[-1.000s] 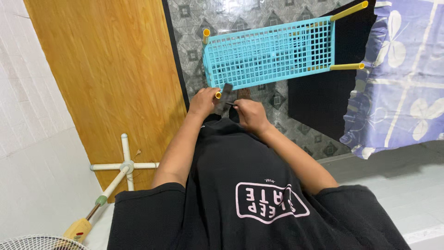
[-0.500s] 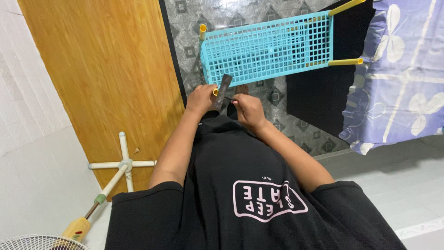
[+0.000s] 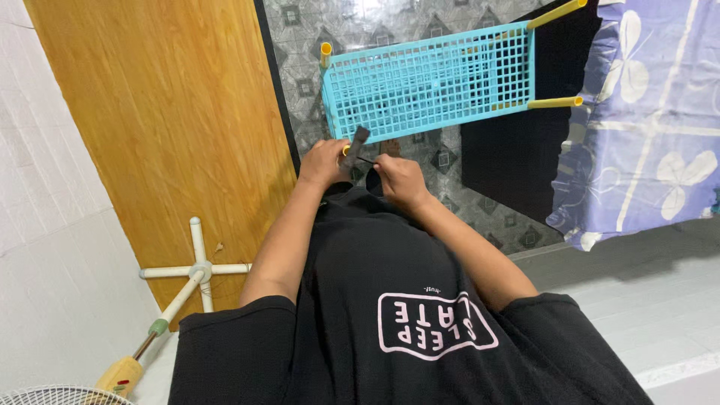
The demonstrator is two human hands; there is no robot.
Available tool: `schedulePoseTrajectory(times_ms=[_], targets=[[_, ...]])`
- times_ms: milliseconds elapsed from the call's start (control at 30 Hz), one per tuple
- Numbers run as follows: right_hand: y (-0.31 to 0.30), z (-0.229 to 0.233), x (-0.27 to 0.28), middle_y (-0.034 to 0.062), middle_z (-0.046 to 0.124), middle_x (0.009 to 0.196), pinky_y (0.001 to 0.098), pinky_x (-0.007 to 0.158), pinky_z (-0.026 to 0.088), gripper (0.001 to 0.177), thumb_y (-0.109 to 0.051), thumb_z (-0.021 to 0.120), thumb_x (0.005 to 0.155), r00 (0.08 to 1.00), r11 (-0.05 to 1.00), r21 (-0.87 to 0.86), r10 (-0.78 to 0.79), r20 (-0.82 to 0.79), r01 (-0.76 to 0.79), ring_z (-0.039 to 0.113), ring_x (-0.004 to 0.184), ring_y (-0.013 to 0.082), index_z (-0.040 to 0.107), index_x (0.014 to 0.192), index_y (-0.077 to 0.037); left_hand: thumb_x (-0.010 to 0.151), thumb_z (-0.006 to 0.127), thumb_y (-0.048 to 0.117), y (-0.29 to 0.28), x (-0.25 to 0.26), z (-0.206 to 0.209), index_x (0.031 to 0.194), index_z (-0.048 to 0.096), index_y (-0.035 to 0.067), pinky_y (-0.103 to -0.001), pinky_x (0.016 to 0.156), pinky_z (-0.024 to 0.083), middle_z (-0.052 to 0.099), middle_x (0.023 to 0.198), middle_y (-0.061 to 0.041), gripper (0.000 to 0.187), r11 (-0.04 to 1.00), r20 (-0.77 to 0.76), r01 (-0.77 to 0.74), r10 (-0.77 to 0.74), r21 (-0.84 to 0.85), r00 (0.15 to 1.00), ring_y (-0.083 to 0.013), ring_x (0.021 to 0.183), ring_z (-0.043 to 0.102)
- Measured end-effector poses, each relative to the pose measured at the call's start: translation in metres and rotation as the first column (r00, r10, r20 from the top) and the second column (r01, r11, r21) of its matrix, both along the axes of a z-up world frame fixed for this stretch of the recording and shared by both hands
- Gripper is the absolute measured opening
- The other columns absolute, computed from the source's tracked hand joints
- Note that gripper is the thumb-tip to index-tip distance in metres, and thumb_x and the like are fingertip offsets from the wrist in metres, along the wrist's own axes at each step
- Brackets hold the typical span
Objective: The person assembles a light blue plastic grid rack by inserting yellow plastic rods into the corner holes and tapping them in with a rubber mallet. The person repeats this process for multiple racks, stacking the completed units against a wall.
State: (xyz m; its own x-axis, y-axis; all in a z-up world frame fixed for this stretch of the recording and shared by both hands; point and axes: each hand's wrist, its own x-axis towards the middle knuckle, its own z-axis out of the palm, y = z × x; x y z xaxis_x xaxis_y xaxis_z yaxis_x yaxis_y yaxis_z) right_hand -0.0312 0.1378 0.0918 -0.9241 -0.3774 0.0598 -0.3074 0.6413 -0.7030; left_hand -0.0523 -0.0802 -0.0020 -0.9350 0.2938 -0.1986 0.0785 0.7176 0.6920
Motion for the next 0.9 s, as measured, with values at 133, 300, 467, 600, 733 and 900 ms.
schedulePoseTrajectory(times_ms=[133,300,467,600,733,900], targets=[[-0.003,-0.006,0.002,0.0173,0.063,0.069,0.0508,0.057,0.046,0.016,-0.015,0.062,0.102,0.989,0.974,0.228,-0.039,0.145,0.005,0.063,0.066,0.0423,0.058,0.091,-0.003,0.087,0.069,0.01,0.001,-0.004,0.002,0.121,0.071,0.023,-0.045,0.084,0.055,0.075,0.111,-0.003,0.036,0.998,0.012,-0.052,0.052,0.03,0.999,-0.031,0.103,0.067],[0.004,-0.001,0.014,0.0184,0.061,0.073,0.0499,0.061,0.048,0.012,-0.013,0.056,0.104,0.999,0.995,-0.102,0.015,-0.05,-0.02,0.064,0.069,0.0412,0.056,0.095,-0.006,0.082,0.071,0.018,0.001,0.003,0.012,0.11,0.071,0.018,-0.047,0.082,0.054,0.073,0.105,-0.007,0.028,1.0,0.061,0.011,-0.011,0.012,0.998,-0.0337,0.101,0.065],[0.0,-0.007,0.006,0.0149,0.064,0.07,0.0508,0.056,0.046,0.015,-0.016,0.06,0.102,0.995,0.978,0.206,0.004,0.1,-0.024,0.064,0.065,0.0403,0.056,0.093,-0.005,0.089,0.065,0.014,0.0,-0.003,0.01,0.111,0.071,0.018,-0.047,0.081,0.054,0.074,0.103,-0.006,0.023,0.999,-0.013,0.008,-0.007,0.04,1.0,-0.0341,0.098,0.065],[0.001,-0.011,0.007,0.0156,0.064,0.072,0.0499,0.058,0.048,0.014,-0.016,0.059,0.102,0.999,0.99,0.14,0.016,0.033,-0.021,0.065,0.067,0.0389,0.054,0.093,-0.006,0.092,0.066,0.018,-0.001,-0.008,0.003,0.111,0.072,0.021,-0.046,0.084,0.055,0.075,0.1,-0.004,0.021,0.999,0.078,0.036,-0.033,-0.033,0.996,-0.0321,0.099,0.066],[0.001,-0.012,0.011,0.0162,0.065,0.073,0.0503,0.058,0.048,0.012,-0.018,0.058,0.101,0.999,0.995,0.089,0.044,-0.016,-0.042,0.065,0.067,0.0397,0.056,0.096,-0.007,0.096,0.061,0.014,-0.001,-0.004,0.003,0.122,0.072,0.026,-0.046,0.084,0.055,0.075,0.105,-0.002,0.031,1.0,0.045,0.002,-0.002,0.011,0.999,-0.032,0.101,0.066],[-0.004,-0.02,0.009,0.0166,0.065,0.068,0.0509,0.057,0.047,0.02,-0.022,0.059,0.104,0.988,0.961,0.27,0.015,0.156,-0.057,0.063,0.064,0.0408,0.055,0.092,-0.006,0.082,0.065,0.011,-0.003,-0.008,0.01,0.116,0.071,0.022,-0.047,0.081,0.054,0.075,0.108,-0.003,0.036,0.995,0.046,0.079,-0.076,-0.054,0.996,-0.0324,0.099,0.065]])
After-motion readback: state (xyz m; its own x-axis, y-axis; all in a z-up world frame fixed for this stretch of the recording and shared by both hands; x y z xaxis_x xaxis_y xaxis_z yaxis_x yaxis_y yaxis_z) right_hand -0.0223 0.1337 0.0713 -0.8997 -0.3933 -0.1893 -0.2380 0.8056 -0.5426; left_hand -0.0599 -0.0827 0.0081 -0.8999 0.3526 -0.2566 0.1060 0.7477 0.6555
